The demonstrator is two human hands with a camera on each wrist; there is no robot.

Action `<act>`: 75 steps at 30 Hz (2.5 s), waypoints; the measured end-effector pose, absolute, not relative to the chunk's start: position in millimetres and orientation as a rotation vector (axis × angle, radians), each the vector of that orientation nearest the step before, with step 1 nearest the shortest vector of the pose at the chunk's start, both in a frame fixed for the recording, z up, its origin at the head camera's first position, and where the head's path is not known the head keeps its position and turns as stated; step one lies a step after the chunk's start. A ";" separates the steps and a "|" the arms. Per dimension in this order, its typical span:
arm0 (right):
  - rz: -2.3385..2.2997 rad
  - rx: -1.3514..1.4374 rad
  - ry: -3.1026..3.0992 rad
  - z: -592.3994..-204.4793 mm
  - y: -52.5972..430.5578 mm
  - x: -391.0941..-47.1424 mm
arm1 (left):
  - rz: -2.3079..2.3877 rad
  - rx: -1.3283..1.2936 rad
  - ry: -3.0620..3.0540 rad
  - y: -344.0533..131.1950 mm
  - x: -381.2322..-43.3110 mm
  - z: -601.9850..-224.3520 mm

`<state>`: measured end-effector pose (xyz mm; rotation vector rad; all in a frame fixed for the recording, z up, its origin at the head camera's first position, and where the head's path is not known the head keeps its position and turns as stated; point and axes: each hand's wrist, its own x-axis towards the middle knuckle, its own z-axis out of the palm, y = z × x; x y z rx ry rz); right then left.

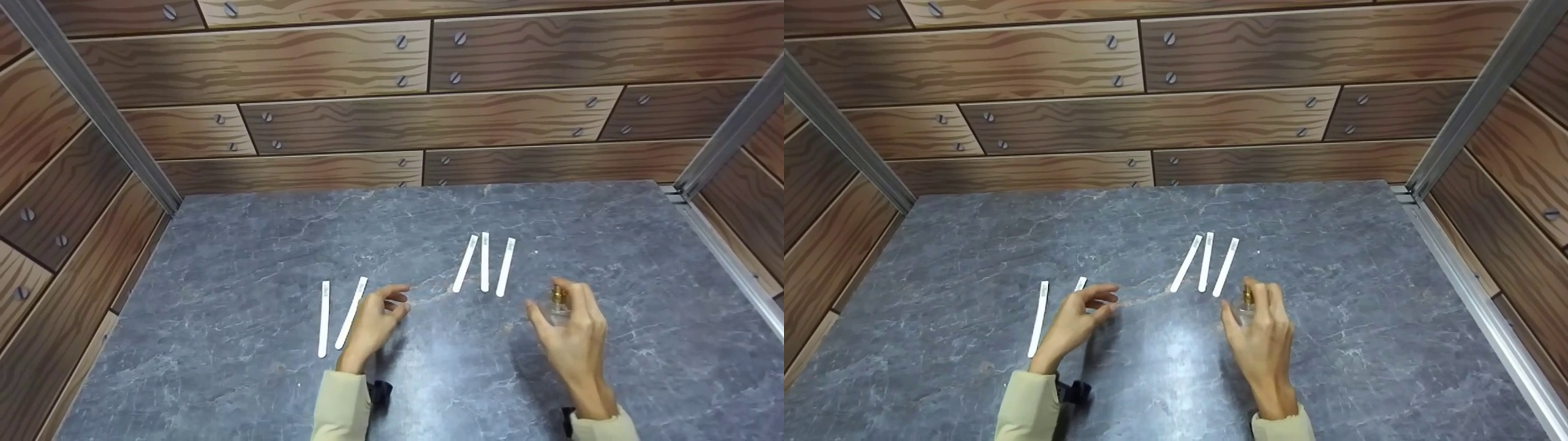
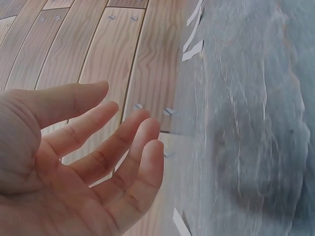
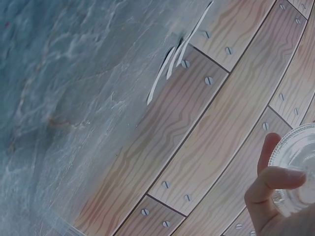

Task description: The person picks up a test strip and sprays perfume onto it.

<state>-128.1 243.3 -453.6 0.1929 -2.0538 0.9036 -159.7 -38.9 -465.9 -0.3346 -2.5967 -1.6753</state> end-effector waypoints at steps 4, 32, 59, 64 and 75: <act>0.900 0.199 -2.054 -455.2 242.7 -129.2 | -1.642 -0.342 -2.588 -43.8 -158.1 -465.6; 0.871 0.216 -2.095 -458.5 246.4 -130.6 | -1.554 -0.187 -2.535 -82.4 -145.3 -469.1; 0.843 0.222 -2.101 -456.4 248.6 -131.5 | -1.437 0.035 -2.575 -103.6 -145.5 -487.4; 0.846 0.227 -2.110 -456.9 248.1 -131.0 | -1.390 0.069 -2.604 -102.4 -145.5 -489.2; 0.856 0.230 -2.095 -458.0 245.6 -132.1 | -1.237 0.197 -2.690 -99.0 -147.4 -485.8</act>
